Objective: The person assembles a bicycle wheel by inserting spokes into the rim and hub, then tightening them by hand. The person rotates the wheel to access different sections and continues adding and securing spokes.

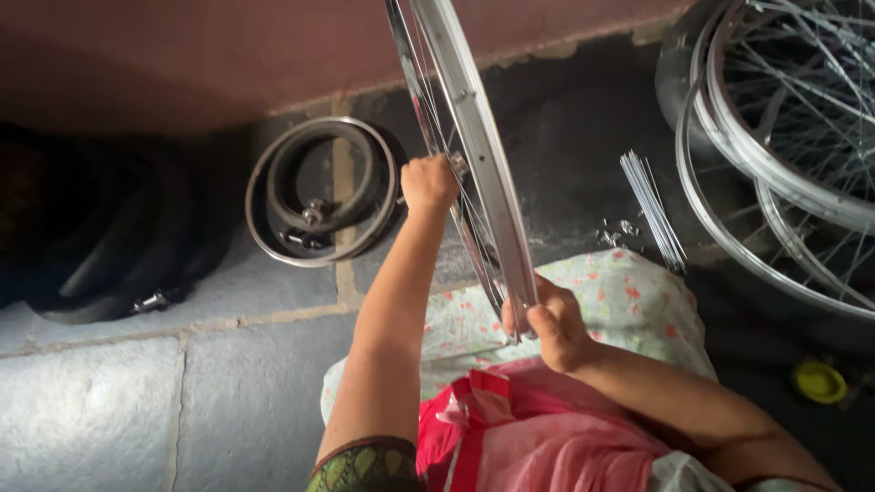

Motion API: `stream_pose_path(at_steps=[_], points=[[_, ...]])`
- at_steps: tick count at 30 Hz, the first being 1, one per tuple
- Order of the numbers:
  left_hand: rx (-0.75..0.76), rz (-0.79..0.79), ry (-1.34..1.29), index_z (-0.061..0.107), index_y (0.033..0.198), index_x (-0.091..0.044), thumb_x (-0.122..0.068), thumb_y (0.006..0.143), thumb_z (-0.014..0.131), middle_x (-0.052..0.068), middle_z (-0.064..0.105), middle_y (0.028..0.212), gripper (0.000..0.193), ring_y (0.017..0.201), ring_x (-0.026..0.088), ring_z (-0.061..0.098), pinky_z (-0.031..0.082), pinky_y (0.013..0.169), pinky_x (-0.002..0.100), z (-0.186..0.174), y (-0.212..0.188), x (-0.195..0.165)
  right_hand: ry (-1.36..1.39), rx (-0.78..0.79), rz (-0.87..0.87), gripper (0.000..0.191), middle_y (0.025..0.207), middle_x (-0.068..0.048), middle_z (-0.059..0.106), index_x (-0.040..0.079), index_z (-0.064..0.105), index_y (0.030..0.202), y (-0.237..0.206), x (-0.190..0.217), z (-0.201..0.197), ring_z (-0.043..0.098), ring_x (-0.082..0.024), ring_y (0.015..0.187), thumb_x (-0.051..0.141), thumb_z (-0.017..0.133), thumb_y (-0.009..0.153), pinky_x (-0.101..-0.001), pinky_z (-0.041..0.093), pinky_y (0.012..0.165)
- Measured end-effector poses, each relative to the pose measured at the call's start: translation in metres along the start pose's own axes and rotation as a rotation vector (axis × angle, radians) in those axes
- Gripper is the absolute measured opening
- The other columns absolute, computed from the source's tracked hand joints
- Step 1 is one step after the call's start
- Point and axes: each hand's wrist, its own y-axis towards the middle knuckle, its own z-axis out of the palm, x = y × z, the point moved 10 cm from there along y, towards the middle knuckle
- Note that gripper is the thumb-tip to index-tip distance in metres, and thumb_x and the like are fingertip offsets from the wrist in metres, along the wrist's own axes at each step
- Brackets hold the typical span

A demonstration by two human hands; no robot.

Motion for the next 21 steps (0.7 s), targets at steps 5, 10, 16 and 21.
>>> stream_pose_path(at_steps=[5,10,16,21], points=[[0.024,-0.014,-0.012,0.077,0.082,-0.010,-0.019,0.085,0.062,0.015,0.076,0.086,0.018,0.087,0.034,0.073,0.053,0.080,0.045,0.009,-0.001,0.000,-0.318,-0.165,-0.289,0.031,0.116,-0.009,0.061,0.002,0.045,0.121,0.048,0.068,-0.025,0.062,-0.010,0.094,0.016,0.066,0.102,-0.0253,0.057,0.081],[-0.025,0.004,0.010,0.077,0.081,-0.010,-0.017,0.083,0.061,0.013,0.076,0.086,0.017,0.088,0.032,0.072,0.052,0.081,0.044,0.007,-0.004,-0.006,-0.592,-0.174,-0.418,0.065,0.138,-0.019,0.046,-0.001,0.039,0.144,0.100,0.151,-0.014,0.062,-0.015,0.103,-0.005,0.067,0.086,-0.0231,0.061,0.083],[0.007,0.009,-0.006,0.077,0.084,-0.011,-0.017,0.085,0.060,0.012,0.077,0.090,0.018,0.091,0.032,0.072,0.052,0.084,0.043,0.010,-0.003,-0.011,-1.008,-0.121,-0.653,0.062,0.149,-0.025,0.040,-0.003,0.051,0.141,0.135,0.203,0.016,0.059,-0.030,0.113,-0.002,0.060,0.079,-0.0386,0.054,0.096],[0.014,0.024,0.002,0.077,0.086,-0.012,-0.019,0.087,0.059,0.012,0.077,0.090,0.019,0.091,0.031,0.072,0.052,0.084,0.043,0.012,-0.004,-0.016,-1.036,-0.152,-0.648,0.050,0.146,-0.021,0.046,-0.003,0.059,0.130,0.134,0.198,0.009,0.060,-0.031,0.109,0.000,0.058,0.080,-0.0425,0.053,0.098]])
